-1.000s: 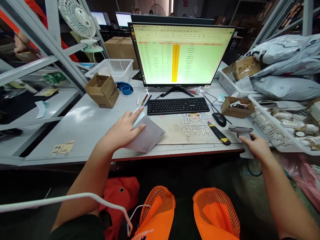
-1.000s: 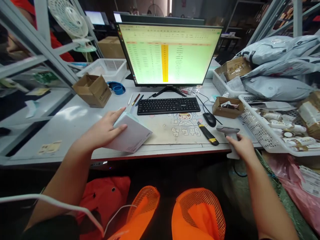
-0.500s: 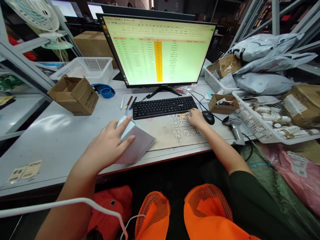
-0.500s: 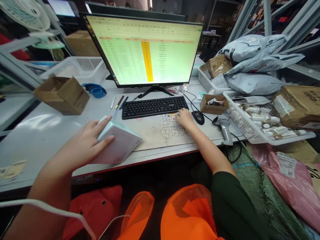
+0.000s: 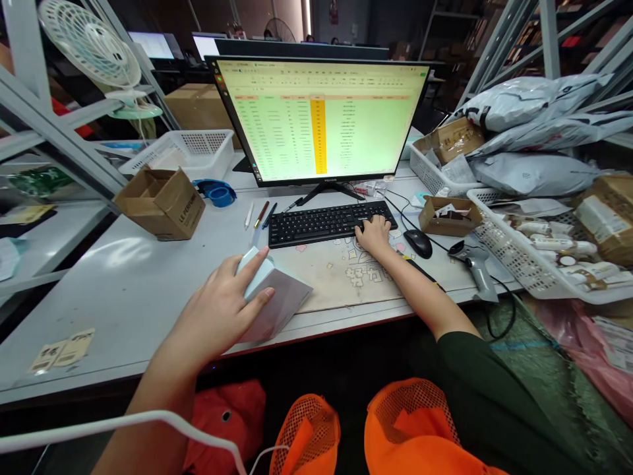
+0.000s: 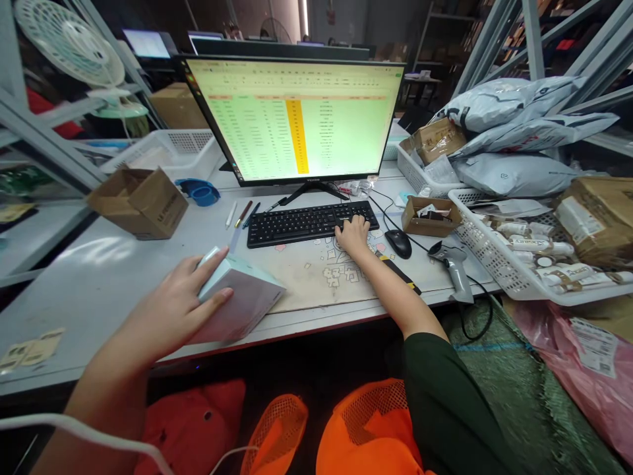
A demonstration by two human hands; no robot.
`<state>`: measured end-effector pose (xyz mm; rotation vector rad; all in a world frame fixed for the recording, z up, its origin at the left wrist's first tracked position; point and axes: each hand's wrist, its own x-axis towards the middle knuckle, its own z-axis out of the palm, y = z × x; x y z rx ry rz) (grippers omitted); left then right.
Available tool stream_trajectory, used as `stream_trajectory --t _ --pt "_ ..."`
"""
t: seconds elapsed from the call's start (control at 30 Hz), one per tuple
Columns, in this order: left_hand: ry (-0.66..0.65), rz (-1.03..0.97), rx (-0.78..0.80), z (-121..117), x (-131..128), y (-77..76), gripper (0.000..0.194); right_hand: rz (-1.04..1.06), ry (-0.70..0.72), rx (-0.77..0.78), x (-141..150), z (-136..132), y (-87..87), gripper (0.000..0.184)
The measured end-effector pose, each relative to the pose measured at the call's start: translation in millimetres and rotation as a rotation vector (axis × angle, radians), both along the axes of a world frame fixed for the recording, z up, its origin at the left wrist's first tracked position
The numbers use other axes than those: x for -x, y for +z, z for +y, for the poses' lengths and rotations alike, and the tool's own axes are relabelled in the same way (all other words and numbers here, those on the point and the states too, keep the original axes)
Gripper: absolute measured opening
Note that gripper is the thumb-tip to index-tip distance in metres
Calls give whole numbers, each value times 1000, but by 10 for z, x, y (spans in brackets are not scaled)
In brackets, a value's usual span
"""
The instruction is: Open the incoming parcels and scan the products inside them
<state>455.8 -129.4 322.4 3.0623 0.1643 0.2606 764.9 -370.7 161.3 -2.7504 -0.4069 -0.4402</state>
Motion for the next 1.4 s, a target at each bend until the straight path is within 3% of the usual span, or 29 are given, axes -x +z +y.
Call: stream_trajectory --t 0.33,0.9,1.13,1.3,1.4 --pt "-12 10 -10 -7 -83 1 75 12 11 -59 124 -40 -36 50" --pt "-8 55 -16 -78 -166 -8 76 43 -4 -130 52 -126 -15 56" --pt "-11 59 -18 -118 -196 -11 73 13 67 -105 -27 88 43 45" --pt "-5 93 -28 -229 -276 32 70 63 96 -84 -255 380 166 54" --pt "0 104 -33 -245 -282 45 68 157 107 -68 -282 415 206 59"
